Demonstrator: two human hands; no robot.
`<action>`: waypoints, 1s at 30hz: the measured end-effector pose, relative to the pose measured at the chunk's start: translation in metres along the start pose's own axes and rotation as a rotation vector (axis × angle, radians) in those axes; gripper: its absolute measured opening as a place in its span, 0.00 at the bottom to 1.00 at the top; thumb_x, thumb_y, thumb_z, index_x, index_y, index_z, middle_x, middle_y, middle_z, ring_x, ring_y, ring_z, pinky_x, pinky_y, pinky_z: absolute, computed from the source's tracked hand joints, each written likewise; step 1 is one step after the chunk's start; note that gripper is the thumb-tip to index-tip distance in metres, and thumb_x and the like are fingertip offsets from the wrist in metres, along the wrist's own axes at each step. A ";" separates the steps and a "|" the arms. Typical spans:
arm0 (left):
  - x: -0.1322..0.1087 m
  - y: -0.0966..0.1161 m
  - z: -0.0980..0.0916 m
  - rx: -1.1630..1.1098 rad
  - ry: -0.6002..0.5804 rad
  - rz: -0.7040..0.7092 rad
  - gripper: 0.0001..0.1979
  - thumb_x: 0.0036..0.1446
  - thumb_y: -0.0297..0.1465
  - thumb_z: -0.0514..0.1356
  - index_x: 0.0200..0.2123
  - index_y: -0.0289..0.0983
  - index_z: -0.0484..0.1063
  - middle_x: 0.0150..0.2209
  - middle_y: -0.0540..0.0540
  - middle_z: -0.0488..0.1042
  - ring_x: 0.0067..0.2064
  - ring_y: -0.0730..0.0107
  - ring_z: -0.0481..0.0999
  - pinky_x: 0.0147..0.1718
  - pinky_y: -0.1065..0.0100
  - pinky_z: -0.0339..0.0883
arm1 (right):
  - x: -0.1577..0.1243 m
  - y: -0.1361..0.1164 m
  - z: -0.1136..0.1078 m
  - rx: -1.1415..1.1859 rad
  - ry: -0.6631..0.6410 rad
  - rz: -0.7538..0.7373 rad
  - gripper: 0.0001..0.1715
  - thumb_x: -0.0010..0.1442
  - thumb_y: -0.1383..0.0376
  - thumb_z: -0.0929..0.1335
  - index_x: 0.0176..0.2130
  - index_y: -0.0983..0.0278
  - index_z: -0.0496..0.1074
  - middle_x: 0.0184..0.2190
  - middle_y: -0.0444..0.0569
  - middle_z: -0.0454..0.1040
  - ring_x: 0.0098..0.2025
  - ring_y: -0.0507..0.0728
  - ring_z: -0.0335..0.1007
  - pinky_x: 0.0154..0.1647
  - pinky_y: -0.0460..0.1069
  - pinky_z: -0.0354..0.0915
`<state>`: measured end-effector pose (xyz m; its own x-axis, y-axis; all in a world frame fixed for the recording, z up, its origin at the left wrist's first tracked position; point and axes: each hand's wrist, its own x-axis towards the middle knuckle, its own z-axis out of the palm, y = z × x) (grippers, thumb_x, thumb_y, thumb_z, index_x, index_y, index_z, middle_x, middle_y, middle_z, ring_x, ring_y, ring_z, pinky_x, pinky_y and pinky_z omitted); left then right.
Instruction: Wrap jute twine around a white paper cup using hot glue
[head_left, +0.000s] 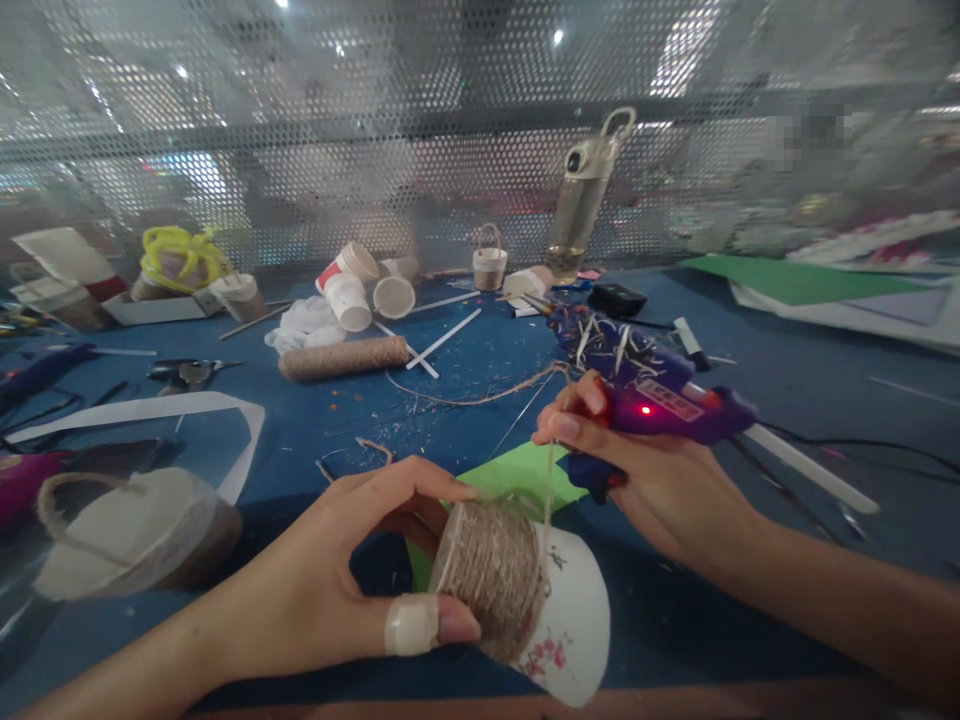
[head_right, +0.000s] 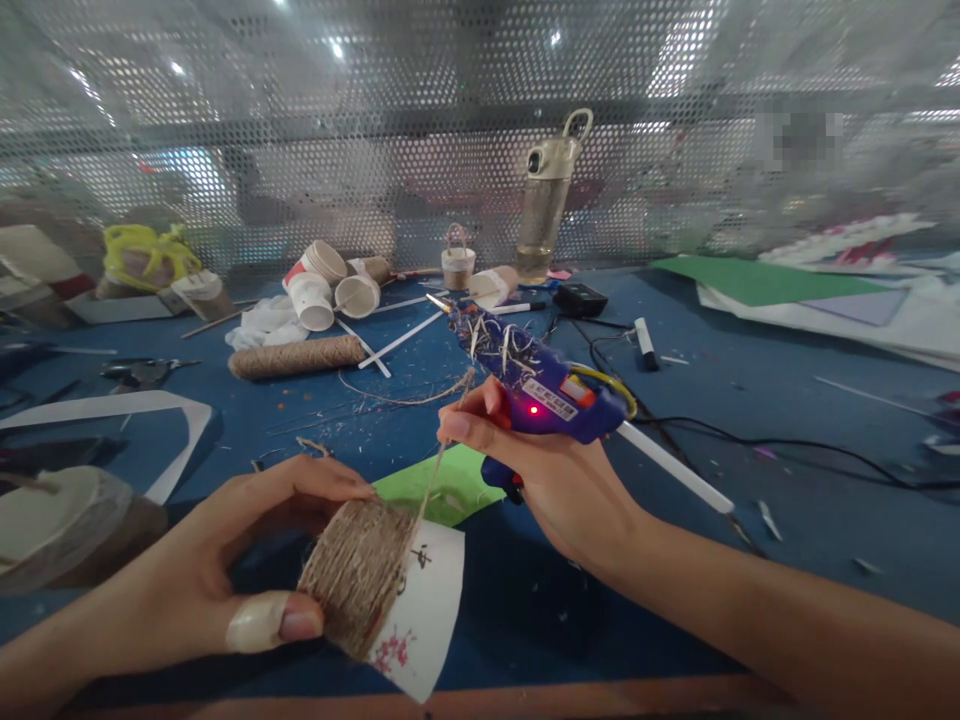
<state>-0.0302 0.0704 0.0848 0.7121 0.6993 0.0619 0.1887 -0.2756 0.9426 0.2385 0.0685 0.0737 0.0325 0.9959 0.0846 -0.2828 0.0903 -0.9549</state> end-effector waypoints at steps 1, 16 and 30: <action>0.000 0.000 0.000 -0.001 -0.009 -0.008 0.19 0.58 0.34 0.74 0.52 0.42 0.78 0.48 0.45 0.84 0.45 0.62 0.86 0.46 0.68 0.81 | 0.000 0.001 -0.001 -0.012 -0.002 -0.001 0.24 0.49 0.59 0.85 0.28 0.57 0.69 0.31 0.37 0.78 0.39 0.55 0.75 0.48 0.52 0.67; -0.004 0.001 0.000 -0.144 0.092 0.162 0.26 0.52 0.35 0.80 0.54 0.52 0.81 0.51 0.50 0.82 0.47 0.66 0.85 0.48 0.70 0.81 | 0.002 0.008 -0.003 -0.271 0.024 -0.008 0.24 0.49 0.51 0.83 0.28 0.57 0.70 0.33 0.40 0.77 0.38 0.57 0.72 0.46 0.55 0.66; -0.004 -0.006 0.005 -0.191 0.050 0.159 0.29 0.51 0.31 0.81 0.55 0.51 0.78 0.54 0.48 0.78 0.53 0.63 0.83 0.51 0.68 0.79 | 0.001 0.008 0.003 -0.371 0.036 0.026 0.26 0.45 0.45 0.83 0.25 0.56 0.71 0.32 0.43 0.78 0.39 0.60 0.73 0.49 0.59 0.68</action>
<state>-0.0304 0.0662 0.0774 0.6873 0.6902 0.2266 -0.0582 -0.2586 0.9642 0.2336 0.0700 0.0670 0.0652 0.9964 0.0550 0.0823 0.0495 -0.9954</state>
